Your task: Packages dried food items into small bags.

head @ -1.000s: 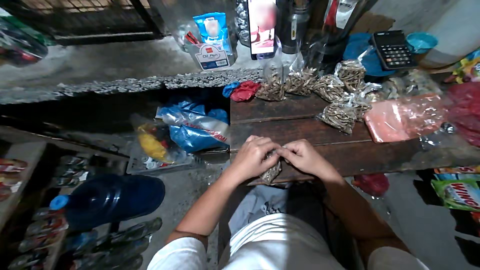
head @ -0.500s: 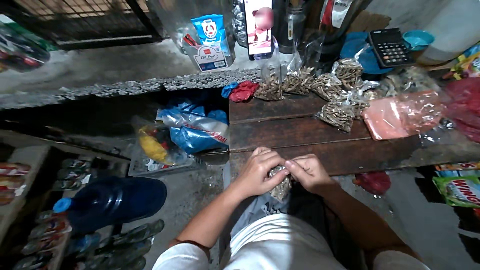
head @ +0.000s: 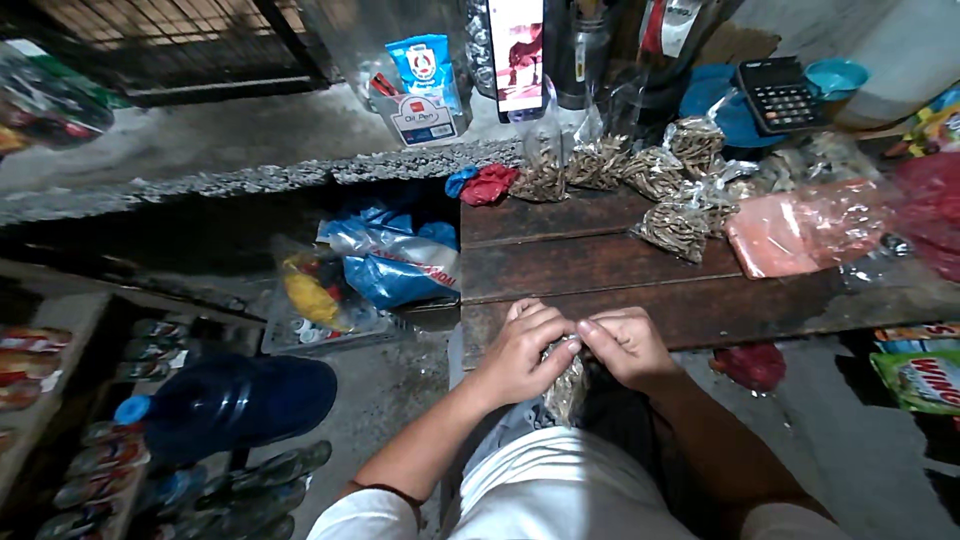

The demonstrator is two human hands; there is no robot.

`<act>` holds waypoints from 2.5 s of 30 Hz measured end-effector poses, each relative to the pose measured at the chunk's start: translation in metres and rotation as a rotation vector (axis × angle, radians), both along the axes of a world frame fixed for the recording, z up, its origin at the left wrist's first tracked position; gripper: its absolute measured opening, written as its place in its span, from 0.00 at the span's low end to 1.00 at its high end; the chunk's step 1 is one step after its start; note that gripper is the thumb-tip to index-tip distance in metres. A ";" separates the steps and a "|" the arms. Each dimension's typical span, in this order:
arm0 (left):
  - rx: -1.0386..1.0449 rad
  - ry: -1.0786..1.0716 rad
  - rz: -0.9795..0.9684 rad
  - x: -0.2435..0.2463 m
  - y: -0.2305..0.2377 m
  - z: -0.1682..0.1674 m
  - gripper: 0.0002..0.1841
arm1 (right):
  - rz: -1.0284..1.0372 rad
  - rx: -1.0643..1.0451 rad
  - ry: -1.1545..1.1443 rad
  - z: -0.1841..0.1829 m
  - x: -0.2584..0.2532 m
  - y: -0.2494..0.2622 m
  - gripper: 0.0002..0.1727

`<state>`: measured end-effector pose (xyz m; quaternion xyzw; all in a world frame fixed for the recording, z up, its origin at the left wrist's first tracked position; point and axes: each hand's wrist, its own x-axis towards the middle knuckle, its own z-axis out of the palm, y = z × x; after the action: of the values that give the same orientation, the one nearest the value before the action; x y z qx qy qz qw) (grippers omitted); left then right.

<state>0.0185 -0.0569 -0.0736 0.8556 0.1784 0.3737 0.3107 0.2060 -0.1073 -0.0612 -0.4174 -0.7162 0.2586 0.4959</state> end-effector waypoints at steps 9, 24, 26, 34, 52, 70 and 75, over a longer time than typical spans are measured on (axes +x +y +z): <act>-0.021 0.093 0.004 0.006 -0.005 0.006 0.23 | -0.054 -0.017 0.018 -0.001 0.000 -0.001 0.28; 0.041 0.023 0.013 0.015 -0.004 -0.003 0.25 | 0.015 -0.003 -0.044 0.003 0.004 0.004 0.29; 0.030 -0.010 0.013 0.015 -0.002 -0.005 0.24 | 0.007 -0.019 -0.047 0.005 0.005 0.005 0.29; -0.143 -0.155 0.143 0.013 0.011 -0.010 0.11 | -0.149 -0.060 -0.012 -0.001 0.005 0.012 0.16; -0.040 -0.164 0.279 0.021 0.029 -0.036 0.12 | -0.202 -0.096 0.047 -0.019 -0.001 0.025 0.10; -0.097 -0.170 0.315 0.018 0.030 -0.029 0.11 | -0.236 -0.030 0.011 -0.027 0.000 0.030 0.10; -0.221 -0.205 0.290 0.015 0.029 -0.024 0.08 | -0.234 -0.031 0.021 -0.029 0.000 0.030 0.10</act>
<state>0.0336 -0.0278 -0.0971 0.7392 0.3068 0.4779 0.3621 0.2062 -0.0769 -0.0906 -0.5031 -0.6533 0.2141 0.5237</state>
